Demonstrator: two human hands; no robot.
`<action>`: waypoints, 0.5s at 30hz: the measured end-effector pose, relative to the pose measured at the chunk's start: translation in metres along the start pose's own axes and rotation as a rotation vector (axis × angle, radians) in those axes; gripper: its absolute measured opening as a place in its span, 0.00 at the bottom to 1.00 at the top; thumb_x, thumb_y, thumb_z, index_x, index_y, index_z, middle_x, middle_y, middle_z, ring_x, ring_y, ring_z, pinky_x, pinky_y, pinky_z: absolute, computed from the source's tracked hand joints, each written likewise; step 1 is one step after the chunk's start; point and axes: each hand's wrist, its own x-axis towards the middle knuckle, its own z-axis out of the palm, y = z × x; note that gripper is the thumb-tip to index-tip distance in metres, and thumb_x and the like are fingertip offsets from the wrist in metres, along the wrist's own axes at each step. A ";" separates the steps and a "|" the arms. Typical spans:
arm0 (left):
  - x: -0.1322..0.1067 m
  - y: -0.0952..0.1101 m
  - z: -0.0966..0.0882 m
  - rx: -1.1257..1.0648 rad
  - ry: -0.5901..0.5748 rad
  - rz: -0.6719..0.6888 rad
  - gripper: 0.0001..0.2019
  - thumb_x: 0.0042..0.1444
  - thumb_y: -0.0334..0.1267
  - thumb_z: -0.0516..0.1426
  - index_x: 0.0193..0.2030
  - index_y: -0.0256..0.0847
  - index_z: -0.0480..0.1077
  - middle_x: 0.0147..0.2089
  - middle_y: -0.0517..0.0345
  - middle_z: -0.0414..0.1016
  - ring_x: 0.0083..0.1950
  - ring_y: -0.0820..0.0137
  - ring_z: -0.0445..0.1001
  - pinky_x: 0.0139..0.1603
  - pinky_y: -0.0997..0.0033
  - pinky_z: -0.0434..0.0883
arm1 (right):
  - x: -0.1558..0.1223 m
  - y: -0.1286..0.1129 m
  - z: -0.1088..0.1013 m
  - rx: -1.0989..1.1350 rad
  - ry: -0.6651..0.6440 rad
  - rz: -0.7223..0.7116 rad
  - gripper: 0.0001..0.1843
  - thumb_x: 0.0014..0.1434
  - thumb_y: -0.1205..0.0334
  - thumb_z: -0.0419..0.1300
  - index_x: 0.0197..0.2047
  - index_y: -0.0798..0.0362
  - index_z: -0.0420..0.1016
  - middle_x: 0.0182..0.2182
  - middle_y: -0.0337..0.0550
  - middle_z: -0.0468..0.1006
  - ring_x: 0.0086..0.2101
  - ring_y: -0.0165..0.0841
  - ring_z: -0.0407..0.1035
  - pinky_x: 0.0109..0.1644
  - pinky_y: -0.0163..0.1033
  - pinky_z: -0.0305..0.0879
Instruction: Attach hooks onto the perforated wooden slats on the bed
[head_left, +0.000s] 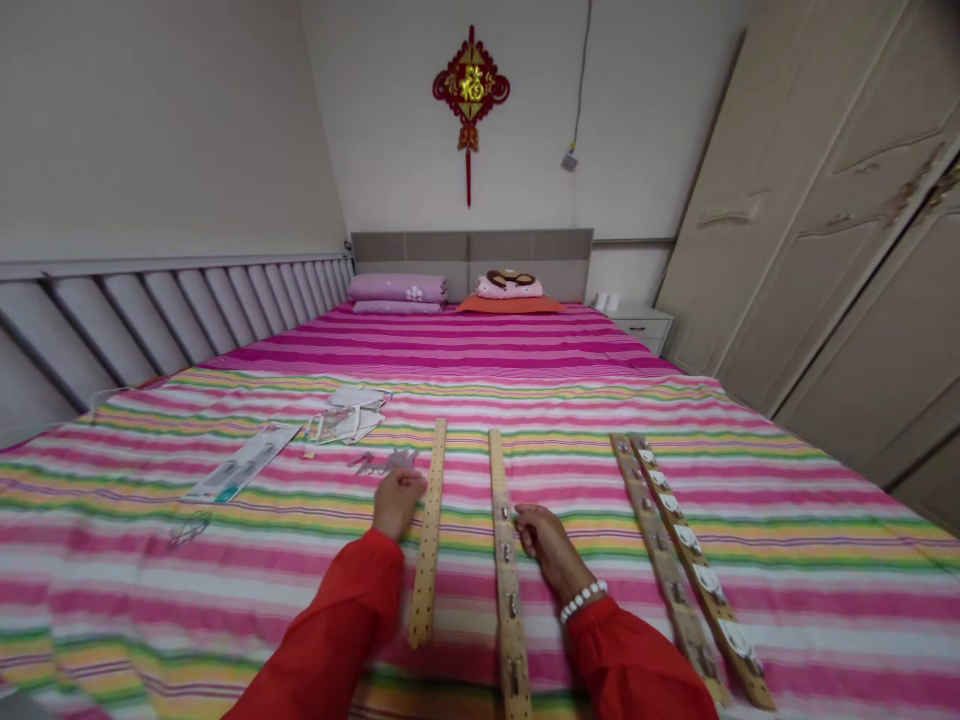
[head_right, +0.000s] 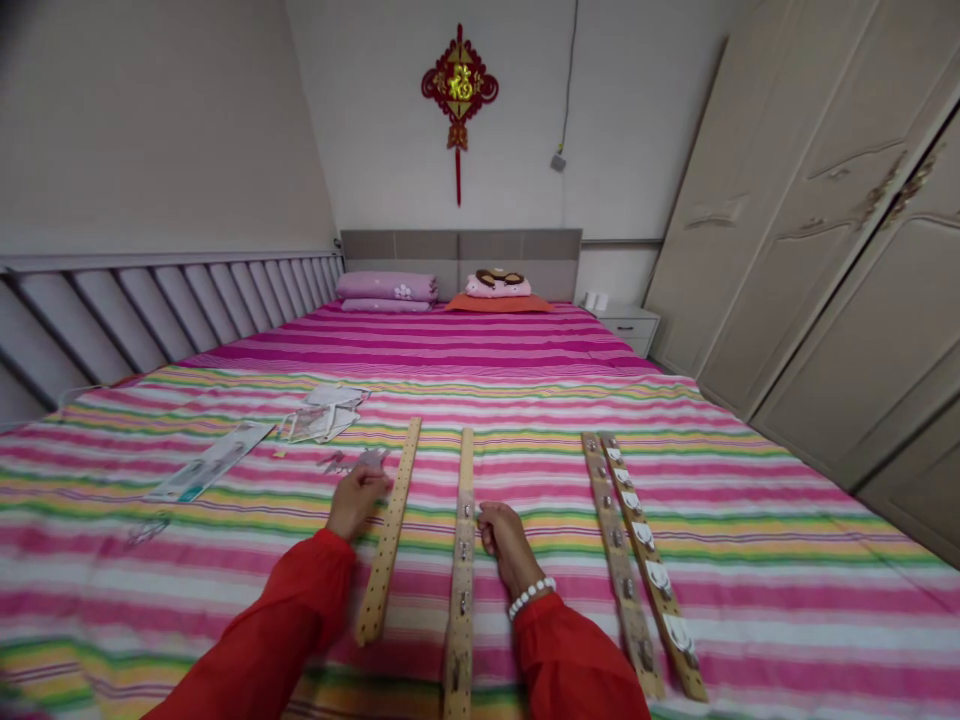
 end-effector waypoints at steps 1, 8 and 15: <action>0.005 -0.005 -0.012 0.070 0.082 0.010 0.11 0.36 0.43 0.62 0.24 0.40 0.68 0.23 0.61 0.71 0.29 0.68 0.70 0.33 0.70 0.66 | 0.000 0.001 -0.001 0.007 0.001 -0.008 0.06 0.34 0.64 0.57 0.22 0.53 0.66 0.10 0.28 0.62 0.10 0.20 0.48 0.13 0.29 0.38; 0.022 -0.025 -0.040 0.397 0.101 0.042 0.08 0.41 0.42 0.60 0.21 0.41 0.67 0.22 0.60 0.70 0.28 0.66 0.70 0.32 0.70 0.63 | 0.003 0.006 -0.005 0.051 0.009 -0.023 0.12 0.35 0.63 0.61 0.28 0.56 0.69 0.12 0.30 0.66 0.10 0.21 0.50 0.14 0.29 0.38; 0.023 -0.030 -0.044 0.337 0.151 -0.055 0.11 0.41 0.42 0.58 0.14 0.43 0.63 0.16 0.62 0.65 0.23 0.68 0.65 0.27 0.70 0.58 | 0.000 0.005 -0.006 0.068 0.036 -0.011 0.17 0.35 0.66 0.59 0.33 0.57 0.70 0.12 0.32 0.69 0.10 0.21 0.51 0.14 0.29 0.39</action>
